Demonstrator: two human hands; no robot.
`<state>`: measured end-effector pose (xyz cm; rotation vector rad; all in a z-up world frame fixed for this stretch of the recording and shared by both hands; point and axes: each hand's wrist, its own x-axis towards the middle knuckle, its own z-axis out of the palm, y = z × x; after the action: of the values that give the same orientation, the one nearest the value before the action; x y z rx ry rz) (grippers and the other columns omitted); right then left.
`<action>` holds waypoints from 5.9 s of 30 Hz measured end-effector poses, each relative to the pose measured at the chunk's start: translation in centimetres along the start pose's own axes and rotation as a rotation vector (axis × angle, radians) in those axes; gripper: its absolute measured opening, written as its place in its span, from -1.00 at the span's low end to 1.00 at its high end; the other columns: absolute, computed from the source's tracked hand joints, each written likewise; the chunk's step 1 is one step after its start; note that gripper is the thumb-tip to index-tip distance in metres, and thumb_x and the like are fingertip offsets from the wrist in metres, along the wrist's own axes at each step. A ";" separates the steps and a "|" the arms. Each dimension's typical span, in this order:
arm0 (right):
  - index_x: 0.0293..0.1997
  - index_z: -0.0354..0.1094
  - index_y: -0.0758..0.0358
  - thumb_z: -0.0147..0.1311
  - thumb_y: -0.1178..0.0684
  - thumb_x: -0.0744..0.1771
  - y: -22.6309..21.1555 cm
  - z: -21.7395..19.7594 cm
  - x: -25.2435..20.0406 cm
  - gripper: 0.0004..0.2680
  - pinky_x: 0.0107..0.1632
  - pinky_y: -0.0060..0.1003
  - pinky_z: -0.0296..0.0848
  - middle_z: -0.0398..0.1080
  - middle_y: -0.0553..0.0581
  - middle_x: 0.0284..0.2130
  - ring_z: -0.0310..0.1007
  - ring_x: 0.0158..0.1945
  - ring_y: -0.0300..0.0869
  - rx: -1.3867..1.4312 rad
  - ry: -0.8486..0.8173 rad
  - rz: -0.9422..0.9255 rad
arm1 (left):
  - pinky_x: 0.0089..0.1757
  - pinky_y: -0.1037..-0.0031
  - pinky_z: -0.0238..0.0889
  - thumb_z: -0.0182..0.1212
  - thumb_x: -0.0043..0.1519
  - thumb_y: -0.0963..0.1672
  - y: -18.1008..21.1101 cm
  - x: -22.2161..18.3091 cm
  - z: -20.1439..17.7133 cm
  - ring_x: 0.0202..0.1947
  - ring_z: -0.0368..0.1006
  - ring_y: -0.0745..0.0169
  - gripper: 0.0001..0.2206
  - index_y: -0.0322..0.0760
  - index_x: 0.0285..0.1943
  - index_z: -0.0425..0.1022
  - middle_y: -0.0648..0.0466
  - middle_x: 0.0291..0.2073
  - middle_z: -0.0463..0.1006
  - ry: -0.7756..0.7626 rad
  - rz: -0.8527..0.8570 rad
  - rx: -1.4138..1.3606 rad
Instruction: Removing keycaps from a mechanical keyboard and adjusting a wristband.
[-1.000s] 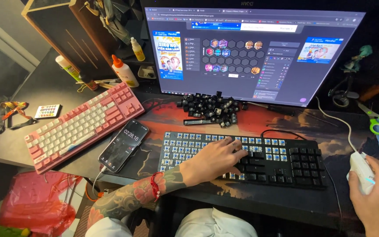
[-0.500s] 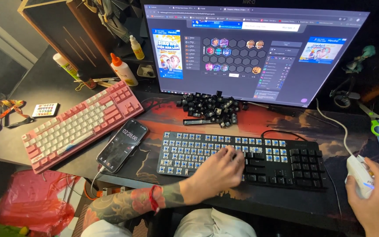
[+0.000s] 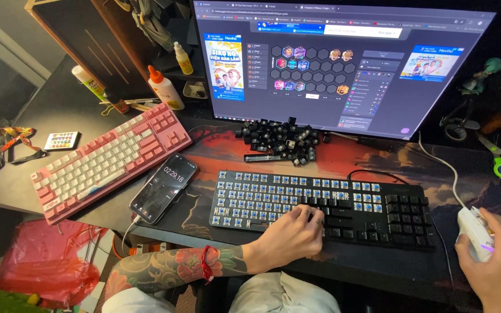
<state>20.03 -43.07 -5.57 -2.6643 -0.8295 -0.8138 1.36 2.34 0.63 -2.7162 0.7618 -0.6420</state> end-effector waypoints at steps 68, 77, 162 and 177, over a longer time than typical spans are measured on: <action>0.12 0.65 0.22 0.54 -0.19 0.33 -28.3 0.5 19.9 -0.63 -0.05 0.17 0.83 0.67 0.11 0.02 0.81 0.05 0.22 0.179 -0.731 -0.625 | -0.09 -0.08 0.63 0.33 0.43 -0.17 -21.1 7.6 11.0 -0.09 0.75 -0.43 -0.94 -0.14 -0.04 0.70 -0.09 -0.13 0.59 -0.017 -0.392 -0.659; 0.04 0.61 0.54 0.17 0.22 0.44 -30.5 1.5 16.9 -0.84 -0.20 0.21 0.87 0.52 0.44 0.01 0.80 -0.19 0.25 -0.034 -0.773 -0.774 | -0.12 0.38 0.51 0.28 0.36 -0.10 -22.6 10.9 11.7 -0.23 0.67 0.37 -0.77 0.00 -0.10 0.91 0.21 -0.32 0.86 0.105 -0.563 -1.178; -0.05 0.72 0.38 0.50 0.20 0.46 -35.7 -9.3 16.6 -0.93 -0.13 -0.08 0.72 0.68 0.26 -0.14 0.70 -0.22 0.04 0.830 0.196 -0.513 | -0.69 0.60 -0.12 0.06 0.65 -0.08 -8.6 5.6 -3.2 -0.86 -0.07 0.40 -0.64 -0.39 0.50 0.51 0.30 -0.64 -0.15 0.510 -1.163 -2.617; -0.04 0.61 0.49 0.44 0.33 0.46 -35.7 -11.9 18.3 -0.93 0.09 -0.04 0.70 0.69 0.27 -0.15 0.72 -0.12 0.07 0.885 -0.047 -0.557 | -0.62 0.44 -0.24 -0.03 0.64 -0.12 -9.0 6.5 -5.1 -0.81 -0.22 0.34 -0.73 -0.28 -0.01 0.61 0.14 -0.82 0.06 0.698 -1.173 -2.249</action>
<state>6.54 -10.23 16.59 -1.6901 -1.5331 -0.3330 7.77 5.71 10.45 -4.9016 -1.5161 -1.6431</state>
